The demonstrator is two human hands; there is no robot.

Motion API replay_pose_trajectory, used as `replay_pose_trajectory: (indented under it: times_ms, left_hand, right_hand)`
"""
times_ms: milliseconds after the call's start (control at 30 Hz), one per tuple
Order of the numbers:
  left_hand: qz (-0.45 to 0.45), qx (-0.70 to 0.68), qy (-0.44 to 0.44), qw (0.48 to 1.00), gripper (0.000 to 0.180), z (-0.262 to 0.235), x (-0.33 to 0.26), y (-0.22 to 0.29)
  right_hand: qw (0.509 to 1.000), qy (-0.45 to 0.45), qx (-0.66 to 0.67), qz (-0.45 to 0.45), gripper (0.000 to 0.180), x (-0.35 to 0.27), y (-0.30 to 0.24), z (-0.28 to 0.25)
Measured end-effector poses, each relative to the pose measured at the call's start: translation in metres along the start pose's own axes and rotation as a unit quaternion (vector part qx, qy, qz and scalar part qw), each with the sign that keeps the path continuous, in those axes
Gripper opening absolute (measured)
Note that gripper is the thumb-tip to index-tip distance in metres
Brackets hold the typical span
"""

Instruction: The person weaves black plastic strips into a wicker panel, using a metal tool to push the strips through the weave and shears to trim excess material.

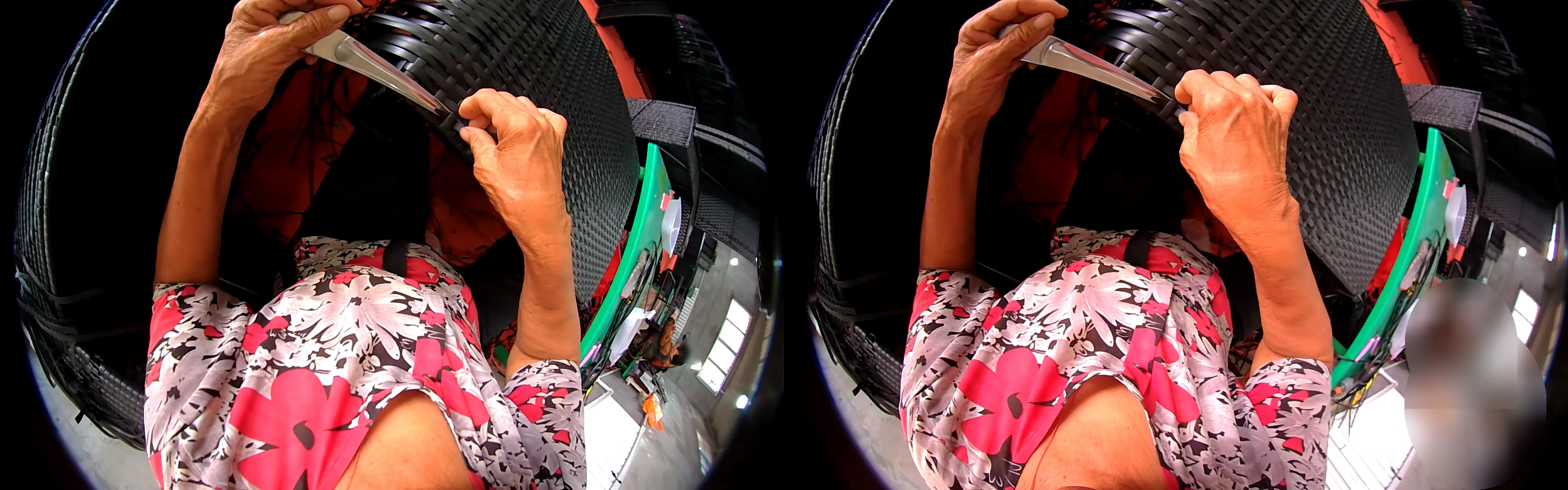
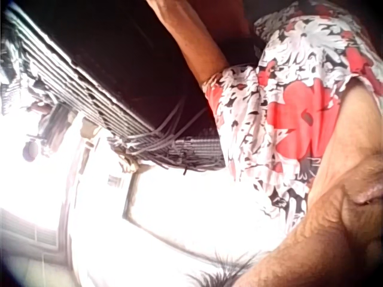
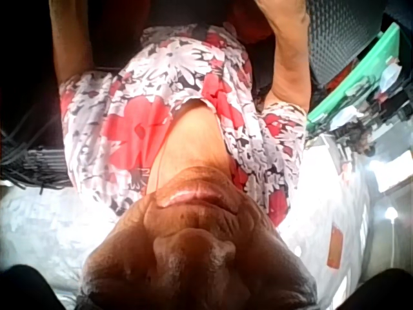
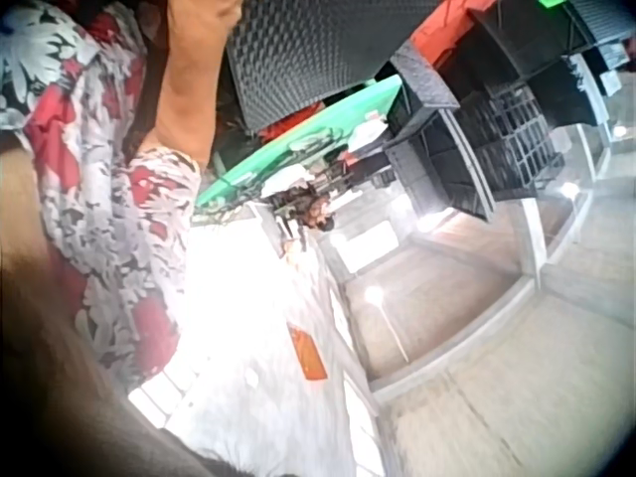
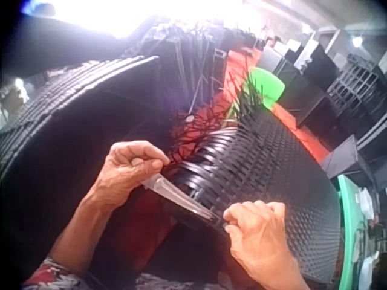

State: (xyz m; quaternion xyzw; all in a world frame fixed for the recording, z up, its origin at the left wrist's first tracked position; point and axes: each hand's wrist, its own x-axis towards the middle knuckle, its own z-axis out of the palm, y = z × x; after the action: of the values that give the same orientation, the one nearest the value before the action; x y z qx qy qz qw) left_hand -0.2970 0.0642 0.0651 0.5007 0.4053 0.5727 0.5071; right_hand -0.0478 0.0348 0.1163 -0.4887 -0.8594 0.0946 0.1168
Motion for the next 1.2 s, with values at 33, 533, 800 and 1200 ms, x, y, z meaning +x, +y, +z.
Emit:
replay_pose_trajectory:
  times_ms: [33, 533, 800, 1200]
  left_hand:
    - [-0.002, -0.014, -0.002, 1.000, 0.012, 0.000, 0.000, -0.001]
    - [0.095, 0.059, 0.119, 0.987, 0.018, -0.066, -0.017, 0.037]
    - [0.110, 0.146, 0.149, 0.972, 0.016, -0.048, -0.028, 0.042]
    - [0.123, 0.208, 0.155, 0.958, 0.015, -0.027, -0.027, 0.055]
  right_hand:
    - [0.999, 0.005, 0.033, 0.015, 0.009, 0.000, 0.002, 0.003]
    - [0.994, 0.022, 0.063, -0.086, 0.018, 0.003, 0.015, 0.014]
    - [0.989, -0.019, 0.065, -0.131, 0.005, 0.027, 0.021, 0.010]
    - [0.838, 0.102, 0.531, 0.073, 0.015, 0.040, 0.005, -0.019]
